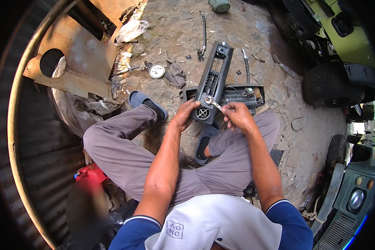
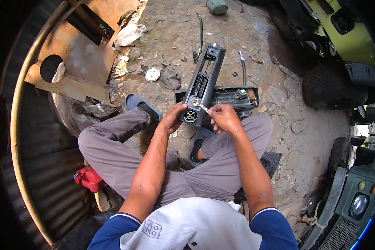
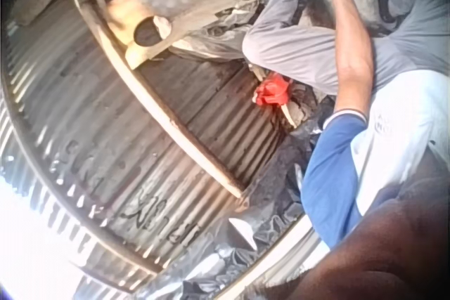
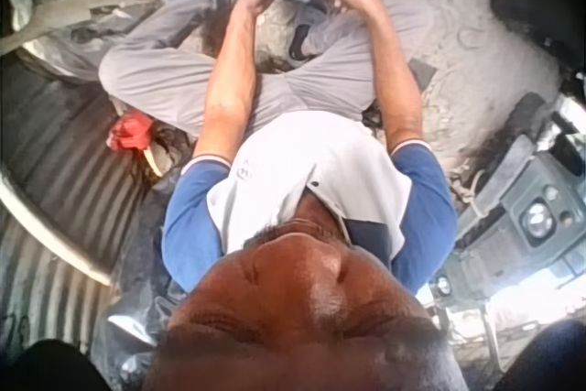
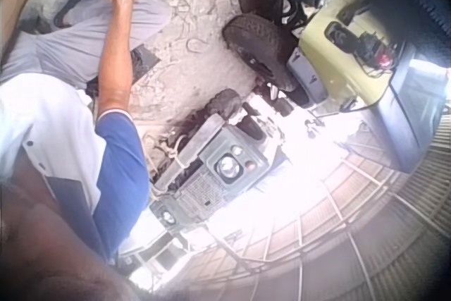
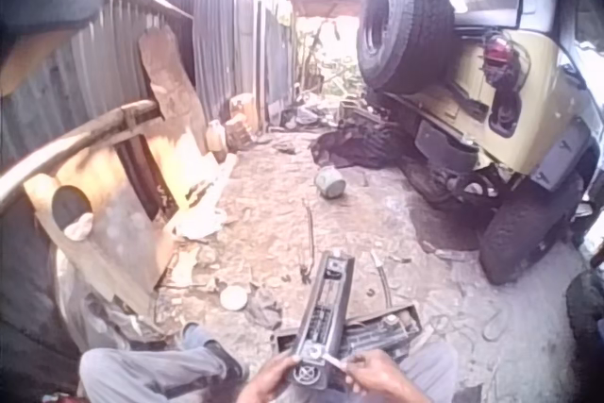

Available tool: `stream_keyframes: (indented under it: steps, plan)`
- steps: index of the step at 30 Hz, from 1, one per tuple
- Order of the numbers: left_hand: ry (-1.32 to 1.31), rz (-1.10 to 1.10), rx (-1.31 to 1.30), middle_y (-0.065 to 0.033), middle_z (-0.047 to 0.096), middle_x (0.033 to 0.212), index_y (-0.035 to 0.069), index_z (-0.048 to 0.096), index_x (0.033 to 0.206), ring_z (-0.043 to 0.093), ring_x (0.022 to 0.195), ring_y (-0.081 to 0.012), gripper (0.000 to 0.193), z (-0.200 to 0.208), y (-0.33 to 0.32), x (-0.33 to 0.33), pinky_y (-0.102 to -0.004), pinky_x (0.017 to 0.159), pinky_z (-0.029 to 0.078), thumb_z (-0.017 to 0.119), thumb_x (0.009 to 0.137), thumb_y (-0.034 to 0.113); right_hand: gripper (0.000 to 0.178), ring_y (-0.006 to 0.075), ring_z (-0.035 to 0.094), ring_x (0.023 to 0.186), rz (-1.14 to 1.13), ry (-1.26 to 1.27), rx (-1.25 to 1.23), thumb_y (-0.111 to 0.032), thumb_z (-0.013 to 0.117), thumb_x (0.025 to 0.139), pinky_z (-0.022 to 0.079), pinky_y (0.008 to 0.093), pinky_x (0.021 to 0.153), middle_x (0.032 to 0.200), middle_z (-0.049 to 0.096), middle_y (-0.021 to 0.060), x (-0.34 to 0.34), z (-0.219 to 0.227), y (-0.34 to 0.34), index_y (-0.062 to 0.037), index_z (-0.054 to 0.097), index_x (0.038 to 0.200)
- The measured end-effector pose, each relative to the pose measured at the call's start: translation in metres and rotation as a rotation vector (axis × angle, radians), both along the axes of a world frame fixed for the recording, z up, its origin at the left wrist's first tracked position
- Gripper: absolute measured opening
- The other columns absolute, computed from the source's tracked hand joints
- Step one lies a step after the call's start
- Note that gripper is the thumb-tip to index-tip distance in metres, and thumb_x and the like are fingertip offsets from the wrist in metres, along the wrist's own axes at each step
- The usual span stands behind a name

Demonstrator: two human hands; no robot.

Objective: The person sits on the ground and uses a wrench to tighten or remove a small bolt on the front panel of a car air conditioning control or vent assembly, then handles a small connector piece.

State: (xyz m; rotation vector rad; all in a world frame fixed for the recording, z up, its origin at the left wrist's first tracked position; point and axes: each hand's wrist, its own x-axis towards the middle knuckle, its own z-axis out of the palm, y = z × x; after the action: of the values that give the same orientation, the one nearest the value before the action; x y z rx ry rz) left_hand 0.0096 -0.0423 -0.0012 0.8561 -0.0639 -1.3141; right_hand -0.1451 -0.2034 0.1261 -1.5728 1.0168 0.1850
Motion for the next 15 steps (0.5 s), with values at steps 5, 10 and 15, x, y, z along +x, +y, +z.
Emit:
stream_keyframes:
  steps: [5, 10, 15]
  plan:
    - [0.013, -0.003, 0.005, -0.0079, 0.068, 0.119, 0.0, 0.058, 0.131, 0.069, 0.104, -0.0163, 0.046, 0.001, 0.001, 0.0, -0.0317, 0.091, 0.057, 0.068, 0.094, 0.025, 0.021, 0.0133, 0.063, 0.047, 0.051, 0.086, -0.007, -0.016, 0.062, 0.098, 0.046, 0.0286, 0.034, 0.07, 0.066, 0.0075, 0.004, 0.01, 0.003, 0.0027, 0.066, 0.106]
    - [0.044, 0.028, -0.013, -0.0085, 0.069, 0.116, -0.001, 0.059, 0.128, 0.071, 0.098, -0.0157, 0.041, 0.002, 0.0, -0.001, -0.0303, 0.087, 0.059, 0.069, 0.094, 0.02, 0.02, 0.0133, 0.063, 0.048, 0.199, 0.183, -0.037, -0.02, 0.062, 0.099, 0.045, 0.0294, 0.035, 0.068, 0.067, 0.0059, 0.014, 0.015, -0.014, -0.0023, 0.068, 0.106]
    - [0.042, 0.027, -0.01, -0.0092, 0.07, 0.116, -0.001, 0.058, 0.13, 0.071, 0.099, -0.0157, 0.044, 0.002, 0.0, 0.0, -0.0301, 0.087, 0.06, 0.07, 0.093, 0.021, 0.018, 0.0113, 0.063, 0.054, 0.558, 0.288, -0.194, -0.022, 0.066, 0.096, 0.047, 0.0304, 0.043, 0.069, 0.068, 0.0033, 0.044, 0.017, -0.064, -0.007, 0.073, 0.104]
